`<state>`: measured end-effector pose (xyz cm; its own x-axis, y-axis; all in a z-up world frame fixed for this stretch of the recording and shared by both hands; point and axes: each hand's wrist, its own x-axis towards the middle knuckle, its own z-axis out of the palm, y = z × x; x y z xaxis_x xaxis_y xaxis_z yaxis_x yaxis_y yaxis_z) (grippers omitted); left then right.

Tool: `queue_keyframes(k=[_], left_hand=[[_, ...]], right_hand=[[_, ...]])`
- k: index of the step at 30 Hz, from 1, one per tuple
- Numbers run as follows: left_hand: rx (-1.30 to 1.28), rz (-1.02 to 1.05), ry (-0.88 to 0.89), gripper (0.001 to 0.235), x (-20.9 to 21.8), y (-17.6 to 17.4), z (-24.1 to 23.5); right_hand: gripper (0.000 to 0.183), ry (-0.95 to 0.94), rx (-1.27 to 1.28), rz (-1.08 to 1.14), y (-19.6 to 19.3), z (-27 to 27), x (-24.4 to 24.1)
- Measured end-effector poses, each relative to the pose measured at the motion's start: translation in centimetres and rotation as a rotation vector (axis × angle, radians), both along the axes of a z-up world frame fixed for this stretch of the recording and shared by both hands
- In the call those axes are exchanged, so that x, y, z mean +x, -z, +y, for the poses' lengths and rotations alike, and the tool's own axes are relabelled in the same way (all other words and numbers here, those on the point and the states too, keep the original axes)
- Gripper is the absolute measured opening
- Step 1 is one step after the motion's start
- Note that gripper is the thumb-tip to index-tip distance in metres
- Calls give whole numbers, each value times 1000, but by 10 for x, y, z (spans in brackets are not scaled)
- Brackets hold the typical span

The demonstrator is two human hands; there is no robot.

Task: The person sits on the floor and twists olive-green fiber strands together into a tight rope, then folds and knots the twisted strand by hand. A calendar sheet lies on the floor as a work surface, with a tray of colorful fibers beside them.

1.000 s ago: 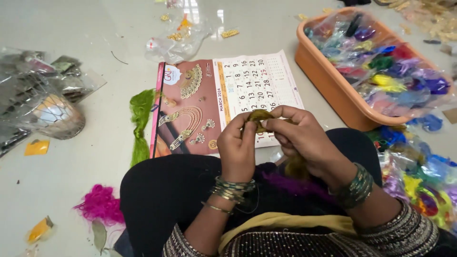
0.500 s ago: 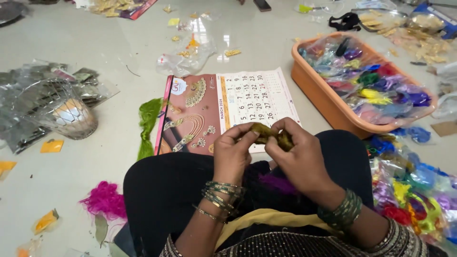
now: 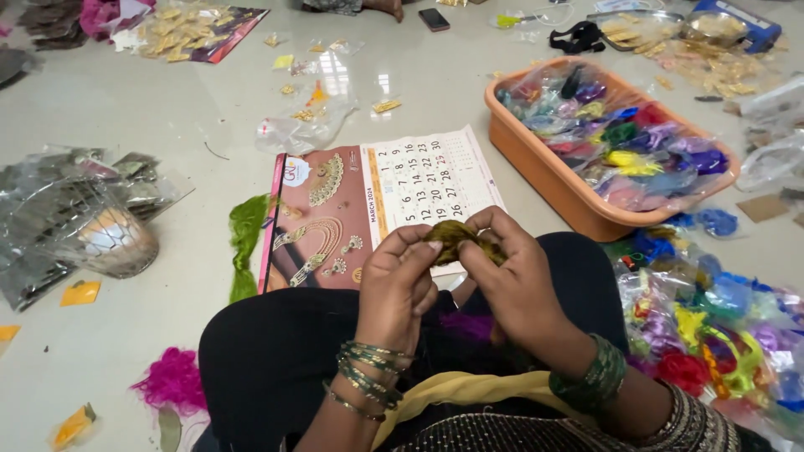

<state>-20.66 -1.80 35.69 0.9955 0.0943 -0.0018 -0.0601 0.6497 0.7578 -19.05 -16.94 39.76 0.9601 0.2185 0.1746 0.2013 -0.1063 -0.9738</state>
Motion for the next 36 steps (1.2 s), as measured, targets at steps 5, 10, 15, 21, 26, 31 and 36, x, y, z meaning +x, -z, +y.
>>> queue_keyframes(k=[5,10,15,21,26,31,36], left_hand=[[-36,62,84,16,-8,-14,-6],[65,29,198,16,-9,-13,-6],[99,2,212,17,-10,-18,-14],[203,93,122,11,-11,-14,-19],[37,19,224,12,-17,0,-8],[-78,32,273,13,-20,-10,-3],[-51,10,361,8,3,-8,16]], right_hand=[[12,-92,221,112,12,-14,8],[10,-96,185,100,7,-28,7],[15,-170,259,28,-3,-35,5],[17,-144,238,0,0,-43,8],[15,-243,323,157,9,-41,10],[17,-360,391,304,20,-34,22],[18,-416,409,351,23,-19,44]])
